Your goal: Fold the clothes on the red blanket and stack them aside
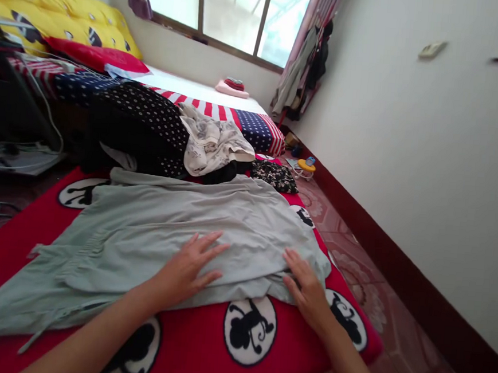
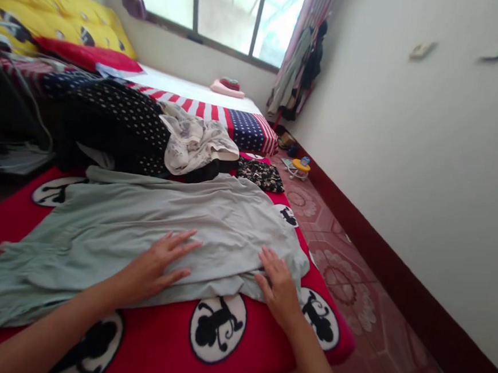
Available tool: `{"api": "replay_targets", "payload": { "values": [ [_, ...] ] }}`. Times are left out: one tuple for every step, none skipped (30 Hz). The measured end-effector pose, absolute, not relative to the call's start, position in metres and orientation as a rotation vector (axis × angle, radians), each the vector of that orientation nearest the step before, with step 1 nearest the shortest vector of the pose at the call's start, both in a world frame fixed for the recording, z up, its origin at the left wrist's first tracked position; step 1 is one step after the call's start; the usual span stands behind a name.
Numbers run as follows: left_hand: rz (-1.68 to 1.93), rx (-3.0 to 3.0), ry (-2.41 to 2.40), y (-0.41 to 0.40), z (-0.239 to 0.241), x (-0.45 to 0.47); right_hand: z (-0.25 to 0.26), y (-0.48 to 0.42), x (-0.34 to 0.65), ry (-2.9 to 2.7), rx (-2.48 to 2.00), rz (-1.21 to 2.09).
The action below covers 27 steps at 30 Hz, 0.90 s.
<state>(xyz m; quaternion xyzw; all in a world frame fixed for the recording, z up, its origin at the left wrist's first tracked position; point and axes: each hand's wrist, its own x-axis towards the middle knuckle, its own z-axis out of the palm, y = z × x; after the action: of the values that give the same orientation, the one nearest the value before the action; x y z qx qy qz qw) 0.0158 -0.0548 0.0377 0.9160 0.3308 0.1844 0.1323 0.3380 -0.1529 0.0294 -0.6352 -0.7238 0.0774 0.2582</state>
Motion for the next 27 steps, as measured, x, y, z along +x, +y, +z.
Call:
{"api": "replay_targets", "payload": {
  "values": [
    [0.507,2.658,0.900,-0.056,0.032,0.024,0.022,-0.159,0.344,-2.017,-1.758,0.223],
    [0.487,2.660,0.849,-0.058,0.028,0.029,0.017,-0.164,0.350,-2.022,-1.789,0.219],
    [0.482,2.664,0.808,-0.060,0.024,0.032,0.014,-0.169,0.356,-1.976,-1.805,0.196],
    [0.493,2.669,0.779,-0.063,0.022,0.033,0.013,-0.173,0.360,-1.900,-1.806,0.163],
    [0.516,2.674,0.759,-0.066,0.021,0.032,0.014,-0.176,0.363,-1.817,-1.796,0.123],
    [0.546,2.681,0.747,-0.071,0.021,0.030,0.016,-0.178,0.365,-1.751,-1.782,0.085],
    [0.579,2.688,0.743,-0.075,0.022,0.026,0.019,-0.179,0.367,-1.712,-1.772,0.053],
    [0.609,2.698,0.744,-0.080,0.023,0.021,0.023,-0.180,0.369,-1.699,-1.773,0.029],
    [0.631,2.712,0.747,-0.085,0.024,0.015,0.026,-0.181,0.371,-1.702,-1.786,0.011],
    [0.643,2.731,0.748,-0.089,0.025,0.008,0.029,-0.183,0.374,-1.701,-1.813,-0.001],
    [0.643,2.753,0.746,-0.093,0.024,0.001,0.030,-0.184,0.377,-1.682,-1.854,-0.014],
    [0.637,2.779,0.741,-0.096,0.022,-0.007,0.031,-0.186,0.381,-1.640,-1.912,-0.026],
    [0.632,2.805,0.738,-0.098,0.020,-0.014,0.031,-0.189,0.384,-1.577,-1.986,-0.034],
    [0.630,2.827,0.741,-0.100,0.017,-0.022,0.030,-0.192,0.388,-1.503,-2.071,-0.032],
    [0.636,2.844,0.753,-0.101,0.014,-0.028,0.029,-0.194,0.390,-1.440,-2.154,-0.002],
    [0.645,2.856,0.769,-0.101,0.011,-0.034,0.028,-0.197,0.392,-1.403,-2.224,0.056],
    [0.656,2.862,0.785,-0.101,0.009,-0.038,0.027,-0.199,0.393,-1.395,-2.275,0.131],
    [0.663,2.864,0.795,-0.101,0.008,-0.042,0.027,-0.200,0.393,-1.409,-2.301,0.201],
    [0.676,2.861,0.798,-0.101,0.007,-0.044,0.027,-0.201,0.392,-1.429,-2.305,0.249],
    [0.689,2.856,0.790,-0.100,0.007,-0.046,0.027,-0.201,0.392,-1.440,-2.295,0.263],
    [0.695,2.847,0.783,-0.099,0.008,-0.047,0.028,-0.200,0.392,-1.432,-2.282,0.246],
    [0.692,2.836,0.779,-0.098,0.010,-0.047,0.028,-0.199,0.392,-1.407,-2.270,0.214],
    [0.675,2.824,0.778,-0.097,0.013,-0.047,0.028,-0.198,0.394,-1.379,-2.261,0.190],
    [0.645,2.814,0.777,-0.097,0.016,-0.047,0.028,-0.197,0.395,-1.358,-2.259,0.180],
    [0.603,2.806,0.775,-0.096,0.019,-0.046,0.027,-0.197,0.398,-1.347,-2.267,0.179],
    [0.555,2.800,0.776,-0.096,0.022,-0.045,0.025,-0.197,0.400,-1.343,-2.288,0.181],
    [0.509,2.793,0.778,-0.097,0.025,-0.044,0.024,-0.197,0.403,-1.349,-2.315,0.192]
  ]
}}
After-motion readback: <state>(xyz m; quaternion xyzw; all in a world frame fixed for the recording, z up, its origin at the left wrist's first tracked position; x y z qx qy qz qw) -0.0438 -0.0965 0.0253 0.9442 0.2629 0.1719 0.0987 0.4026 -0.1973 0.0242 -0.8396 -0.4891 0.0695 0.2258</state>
